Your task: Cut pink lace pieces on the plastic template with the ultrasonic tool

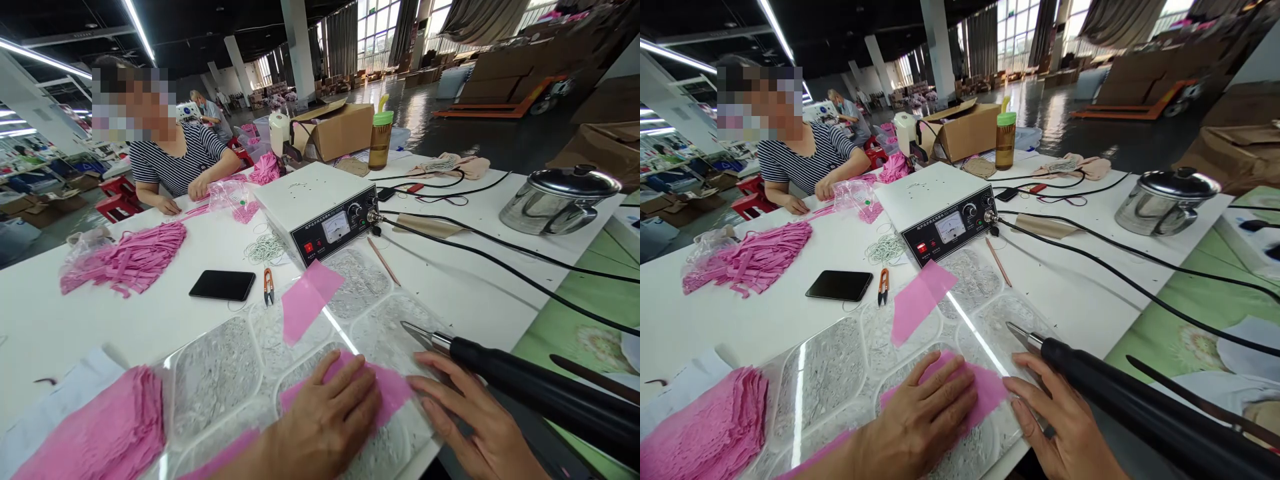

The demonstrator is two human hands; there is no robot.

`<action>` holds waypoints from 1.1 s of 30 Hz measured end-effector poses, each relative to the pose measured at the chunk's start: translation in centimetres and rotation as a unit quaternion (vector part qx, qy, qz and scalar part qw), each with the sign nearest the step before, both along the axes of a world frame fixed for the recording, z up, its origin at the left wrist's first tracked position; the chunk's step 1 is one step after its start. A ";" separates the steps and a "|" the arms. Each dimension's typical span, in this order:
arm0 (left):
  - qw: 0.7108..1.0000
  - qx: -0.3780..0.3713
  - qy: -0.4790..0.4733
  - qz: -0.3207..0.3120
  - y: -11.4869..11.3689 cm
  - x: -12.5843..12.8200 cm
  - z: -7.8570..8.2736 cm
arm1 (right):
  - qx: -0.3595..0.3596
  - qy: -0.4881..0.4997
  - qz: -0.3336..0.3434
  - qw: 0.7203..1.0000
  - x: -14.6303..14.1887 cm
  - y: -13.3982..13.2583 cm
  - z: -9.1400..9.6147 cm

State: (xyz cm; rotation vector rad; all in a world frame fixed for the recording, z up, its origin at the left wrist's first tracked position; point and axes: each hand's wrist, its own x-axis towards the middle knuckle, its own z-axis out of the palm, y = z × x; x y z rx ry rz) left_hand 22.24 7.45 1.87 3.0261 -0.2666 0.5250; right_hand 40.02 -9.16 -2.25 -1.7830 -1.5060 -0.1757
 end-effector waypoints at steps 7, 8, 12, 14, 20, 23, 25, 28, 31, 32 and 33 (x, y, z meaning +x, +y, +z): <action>0.997 -0.004 0.070 -0.042 0.4 1.0 0.0 | 0.046 0.022 0.052 0.997 0.2 -0.6 -0.2; 0.997 -0.008 0.066 -0.037 0.4 1.0 -0.1 | 0.044 0.024 0.054 0.997 0.2 -0.6 -0.3; 0.999 -0.010 0.046 -0.027 0.4 0.7 -0.4 | 0.034 0.021 0.065 0.997 0.2 -0.7 -0.6; 0.999 -0.010 0.034 -0.027 0.4 0.5 -0.4 | 0.032 0.016 0.069 0.997 0.2 -0.7 -0.7; 1.000 -0.020 0.009 -0.013 0.2 0.4 -0.5 | 0.038 0.005 0.074 0.996 0.2 -0.6 -0.7; 1.000 -0.020 0.006 -0.008 0.1 0.4 -0.6 | 0.036 -0.016 0.080 0.996 0.3 -0.5 -0.6; 1.000 -0.016 0.007 -0.008 0.1 0.4 -0.7 | 0.033 -0.035 0.082 0.995 0.3 -0.4 -0.5; 1.000 -0.002 -0.002 -0.009 0.3 0.2 -0.8 | 0.037 -0.051 0.079 0.995 0.3 -0.3 -0.3; 1.000 0.016 -0.019 -0.011 0.6 0.1 -0.7 | 0.052 -0.057 0.075 0.994 0.4 -0.2 -0.3; 1.000 0.021 -0.021 -0.010 0.7 0.0 -0.6 | 0.055 -0.060 0.074 0.994 0.4 -0.2 -0.4; 1.000 0.024 -0.019 -0.008 0.8 0.1 -0.5 | 0.056 -0.061 0.074 0.994 0.5 -0.1 -0.4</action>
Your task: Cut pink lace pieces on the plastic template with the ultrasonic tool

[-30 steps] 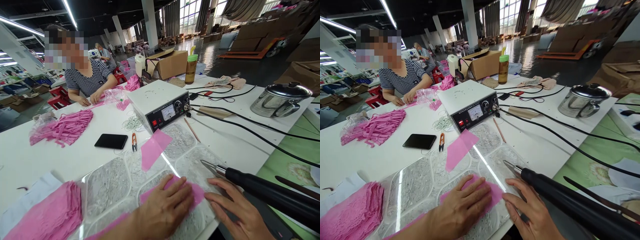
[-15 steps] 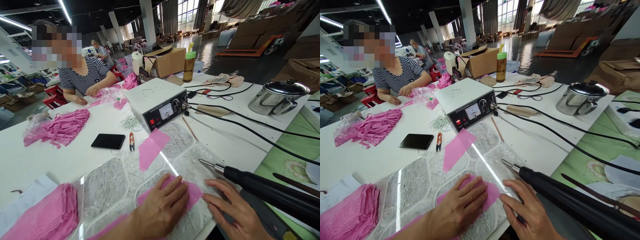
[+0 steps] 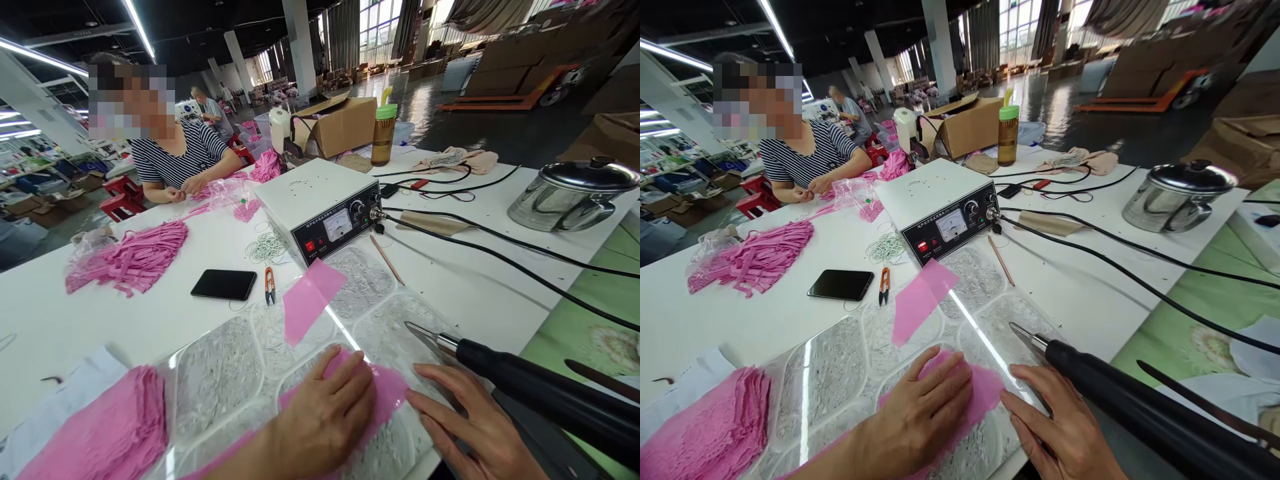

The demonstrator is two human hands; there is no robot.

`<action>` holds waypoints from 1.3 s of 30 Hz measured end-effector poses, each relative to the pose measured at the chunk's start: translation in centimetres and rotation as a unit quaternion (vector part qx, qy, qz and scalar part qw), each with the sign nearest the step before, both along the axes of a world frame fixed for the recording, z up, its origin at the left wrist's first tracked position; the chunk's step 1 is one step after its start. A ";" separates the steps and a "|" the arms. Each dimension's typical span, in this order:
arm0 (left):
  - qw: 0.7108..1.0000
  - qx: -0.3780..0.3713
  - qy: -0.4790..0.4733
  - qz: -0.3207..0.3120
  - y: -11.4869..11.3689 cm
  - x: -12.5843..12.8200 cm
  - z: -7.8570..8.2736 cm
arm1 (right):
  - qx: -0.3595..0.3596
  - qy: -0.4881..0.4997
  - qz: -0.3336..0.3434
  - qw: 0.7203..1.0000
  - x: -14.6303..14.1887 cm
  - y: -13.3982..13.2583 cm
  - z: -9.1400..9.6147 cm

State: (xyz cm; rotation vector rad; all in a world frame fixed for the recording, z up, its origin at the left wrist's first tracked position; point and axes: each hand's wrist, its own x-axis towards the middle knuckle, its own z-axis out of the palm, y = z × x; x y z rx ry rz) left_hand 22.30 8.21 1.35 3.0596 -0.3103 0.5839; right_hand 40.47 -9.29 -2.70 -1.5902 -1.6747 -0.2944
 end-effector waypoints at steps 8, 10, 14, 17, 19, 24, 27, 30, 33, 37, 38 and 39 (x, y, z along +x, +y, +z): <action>0.999 -0.016 0.044 -0.022 0.0 1.5 0.1 | -0.010 0.002 0.011 1.000 0.0 -0.2 -0.2; 0.998 -0.025 0.053 -0.025 0.0 1.7 0.1 | -0.011 0.003 0.013 1.000 0.1 -0.2 -0.4; 0.995 -0.035 0.082 -0.036 0.3 1.3 0.2 | -0.009 0.019 0.018 1.000 0.1 -0.3 -0.8; 0.994 -0.038 0.093 -0.044 0.5 1.0 0.4 | -0.008 0.028 0.016 0.999 -0.1 -0.2 -0.7; 0.993 -0.043 0.098 -0.050 0.7 0.9 0.5 | -0.004 0.032 0.011 0.999 -0.2 -0.1 -0.5; 0.993 -0.047 0.099 -0.049 0.7 0.8 0.4 | 0.009 0.034 0.004 0.999 -0.3 0.1 -0.1; 0.993 -0.046 0.094 -0.049 0.6 0.8 0.3 | 0.006 0.035 0.002 0.999 -0.2 0.0 -0.2; 0.993 -0.047 0.092 -0.048 0.6 0.7 0.2 | 0.002 0.037 0.006 0.999 -0.1 -0.1 -0.4; 0.994 -0.046 0.089 -0.049 0.6 0.7 0.1 | 0.007 0.046 0.006 0.999 -0.1 -0.1 -0.6; 0.994 -0.042 0.084 -0.050 0.6 0.7 -0.1 | 0.027 0.082 -0.010 0.996 -0.2 -0.5 -0.4; 0.994 -0.042 0.083 -0.050 0.6 0.7 -0.1 | 0.028 0.098 -0.023 0.995 -0.2 -0.8 -0.4; 0.995 -0.042 0.081 -0.049 0.6 0.7 -0.2 | 0.025 0.120 -0.042 0.992 -0.1 -1.1 -0.3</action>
